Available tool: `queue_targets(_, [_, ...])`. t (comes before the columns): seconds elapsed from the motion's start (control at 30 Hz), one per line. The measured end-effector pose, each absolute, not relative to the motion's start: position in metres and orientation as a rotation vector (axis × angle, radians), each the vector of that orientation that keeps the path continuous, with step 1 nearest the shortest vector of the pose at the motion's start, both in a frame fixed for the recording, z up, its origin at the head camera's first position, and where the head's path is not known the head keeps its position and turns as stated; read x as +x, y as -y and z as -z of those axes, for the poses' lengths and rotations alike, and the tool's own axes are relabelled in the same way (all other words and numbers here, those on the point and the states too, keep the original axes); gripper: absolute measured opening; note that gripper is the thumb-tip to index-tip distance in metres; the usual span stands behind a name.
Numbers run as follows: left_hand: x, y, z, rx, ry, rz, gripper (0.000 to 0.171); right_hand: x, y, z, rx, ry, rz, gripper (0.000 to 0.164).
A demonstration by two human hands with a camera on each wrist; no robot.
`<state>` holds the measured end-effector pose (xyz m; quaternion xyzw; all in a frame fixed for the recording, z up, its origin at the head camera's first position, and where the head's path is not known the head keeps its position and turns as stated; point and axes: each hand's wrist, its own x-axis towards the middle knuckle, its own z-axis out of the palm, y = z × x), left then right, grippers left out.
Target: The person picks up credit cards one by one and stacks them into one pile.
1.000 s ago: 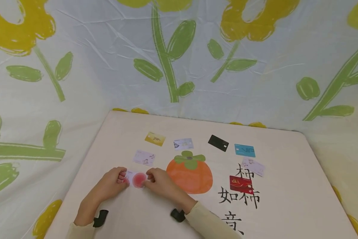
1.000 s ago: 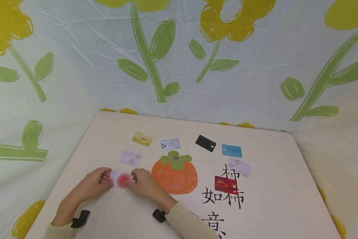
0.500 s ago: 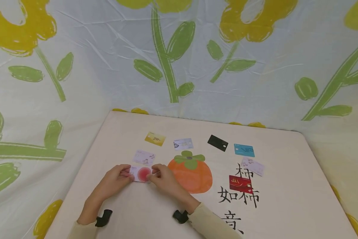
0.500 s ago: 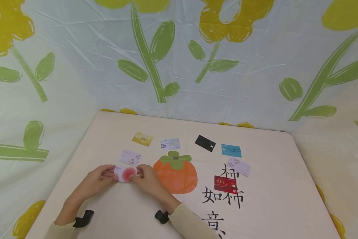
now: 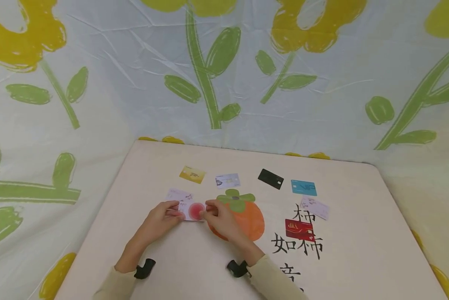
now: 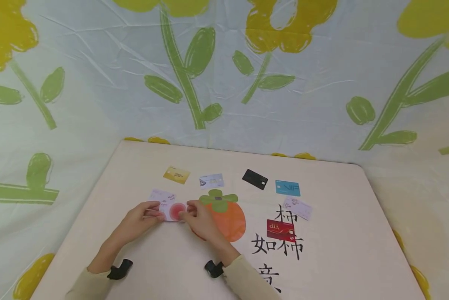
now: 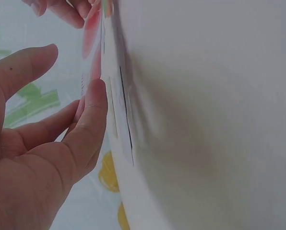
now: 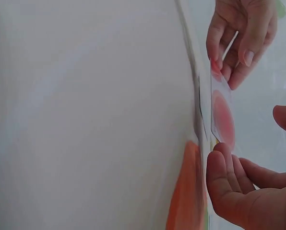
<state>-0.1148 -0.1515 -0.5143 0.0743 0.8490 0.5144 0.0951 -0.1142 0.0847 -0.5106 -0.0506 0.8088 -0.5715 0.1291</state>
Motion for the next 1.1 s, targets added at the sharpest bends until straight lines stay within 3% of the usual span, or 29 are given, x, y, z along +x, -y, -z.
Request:
queue_targets(0.23, [-0.12,0.131,0.516,0.255,-2.496,-1.572,0.053,-0.115,-0.107,0.51,-0.072,-2.304,1.706,0.053])
queue_targets(0.6, [-0.133,0.102,0.524,0.326,-2.378,-1.628,0.049,-0.115,-0.136,0.513,-0.011,-2.405,1.72,0.042])
queue_targets(1.1, [-0.147,0.061,0.523,0.414,-2.317,-1.543,0.054,-0.11,-0.173,0.512,0.085,-2.561,1.59,0.044])
